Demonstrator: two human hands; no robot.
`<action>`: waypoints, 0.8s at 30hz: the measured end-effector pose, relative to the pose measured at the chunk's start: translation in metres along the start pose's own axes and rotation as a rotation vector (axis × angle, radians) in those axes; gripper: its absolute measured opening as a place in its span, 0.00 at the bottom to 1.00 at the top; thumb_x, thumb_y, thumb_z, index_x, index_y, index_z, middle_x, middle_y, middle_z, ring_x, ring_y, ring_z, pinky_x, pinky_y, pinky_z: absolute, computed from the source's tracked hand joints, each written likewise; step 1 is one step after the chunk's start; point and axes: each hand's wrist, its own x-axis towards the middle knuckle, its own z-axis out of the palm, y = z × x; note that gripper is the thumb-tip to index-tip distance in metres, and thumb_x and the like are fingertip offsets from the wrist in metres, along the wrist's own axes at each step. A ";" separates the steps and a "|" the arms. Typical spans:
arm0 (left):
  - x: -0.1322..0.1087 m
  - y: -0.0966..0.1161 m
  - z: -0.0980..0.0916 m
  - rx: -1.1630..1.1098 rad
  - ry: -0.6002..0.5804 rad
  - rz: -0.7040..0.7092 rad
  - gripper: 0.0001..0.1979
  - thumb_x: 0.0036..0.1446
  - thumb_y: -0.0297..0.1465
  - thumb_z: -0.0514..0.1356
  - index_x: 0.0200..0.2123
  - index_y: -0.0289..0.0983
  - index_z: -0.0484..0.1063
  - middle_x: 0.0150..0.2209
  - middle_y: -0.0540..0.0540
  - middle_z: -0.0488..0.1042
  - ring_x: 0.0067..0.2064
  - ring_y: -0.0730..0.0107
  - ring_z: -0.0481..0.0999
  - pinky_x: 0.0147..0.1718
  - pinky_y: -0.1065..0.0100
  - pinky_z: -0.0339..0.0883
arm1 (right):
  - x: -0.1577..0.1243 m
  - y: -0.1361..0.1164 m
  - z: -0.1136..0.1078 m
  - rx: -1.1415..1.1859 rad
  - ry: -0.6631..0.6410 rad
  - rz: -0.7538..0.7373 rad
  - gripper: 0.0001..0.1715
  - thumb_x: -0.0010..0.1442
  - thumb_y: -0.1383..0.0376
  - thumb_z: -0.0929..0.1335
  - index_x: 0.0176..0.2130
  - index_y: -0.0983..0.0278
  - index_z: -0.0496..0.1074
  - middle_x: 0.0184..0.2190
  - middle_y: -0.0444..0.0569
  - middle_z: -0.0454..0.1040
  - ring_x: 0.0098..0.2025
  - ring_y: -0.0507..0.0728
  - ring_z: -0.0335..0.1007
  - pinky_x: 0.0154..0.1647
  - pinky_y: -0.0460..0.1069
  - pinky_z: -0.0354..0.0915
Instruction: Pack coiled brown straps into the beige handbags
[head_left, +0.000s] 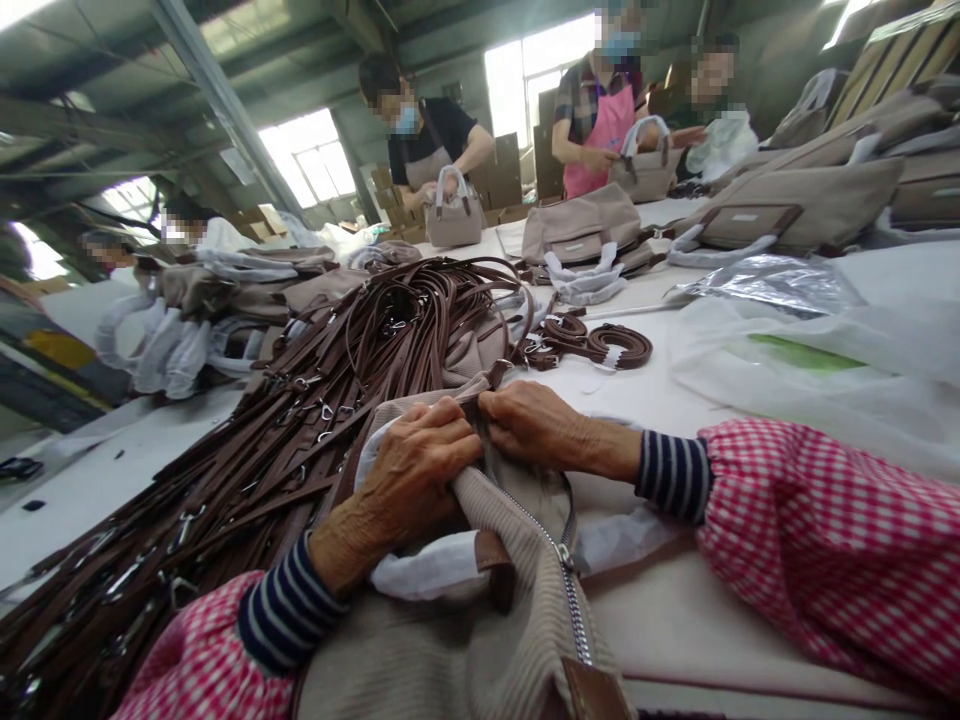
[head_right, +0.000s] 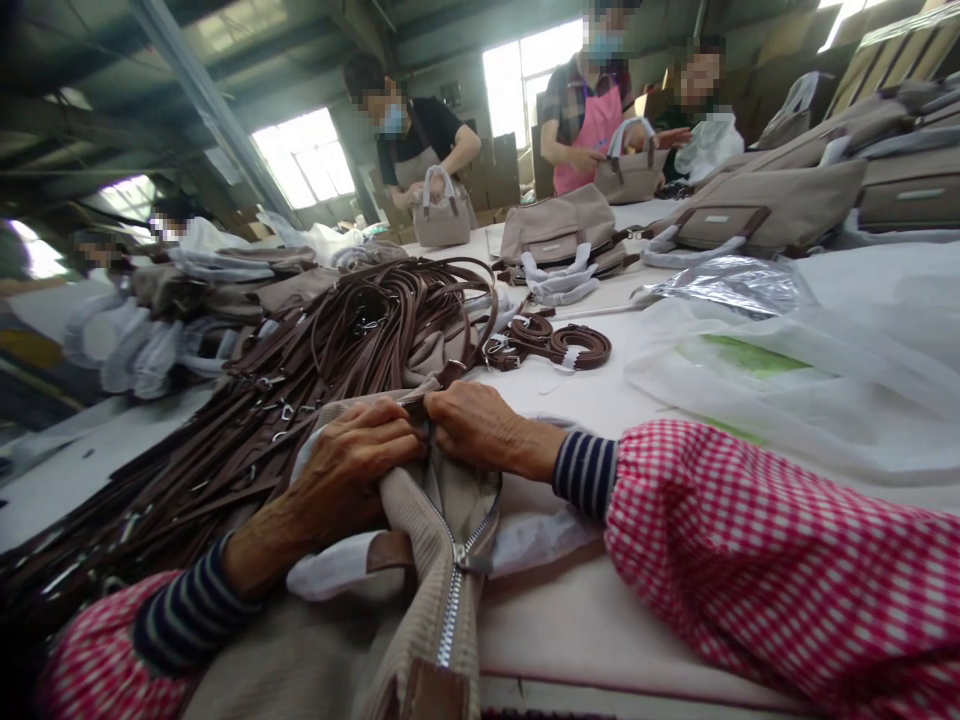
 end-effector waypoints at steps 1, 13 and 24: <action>0.000 0.000 0.000 0.002 -0.013 -0.005 0.05 0.63 0.27 0.60 0.33 0.38 0.73 0.36 0.45 0.79 0.43 0.58 0.72 0.45 0.55 0.63 | -0.005 0.001 -0.001 0.064 0.015 -0.024 0.06 0.62 0.69 0.67 0.38 0.68 0.75 0.32 0.52 0.78 0.31 0.55 0.68 0.31 0.49 0.53; 0.012 0.005 -0.018 -0.032 -0.250 -0.033 0.09 0.58 0.23 0.62 0.40 0.41 0.76 0.40 0.49 0.75 0.46 0.58 0.68 0.47 0.56 0.62 | -0.056 -0.002 0.019 0.516 0.251 -0.313 0.05 0.63 0.73 0.67 0.35 0.65 0.70 0.29 0.41 0.71 0.29 0.49 0.59 0.32 0.45 0.54; 0.009 0.009 -0.024 -0.152 -0.253 0.050 0.09 0.61 0.22 0.59 0.43 0.39 0.74 0.45 0.48 0.78 0.50 0.59 0.68 0.54 0.55 0.60 | -0.061 -0.006 0.016 0.511 0.306 -0.370 0.09 0.63 0.75 0.66 0.32 0.64 0.66 0.29 0.42 0.69 0.29 0.49 0.58 0.31 0.45 0.54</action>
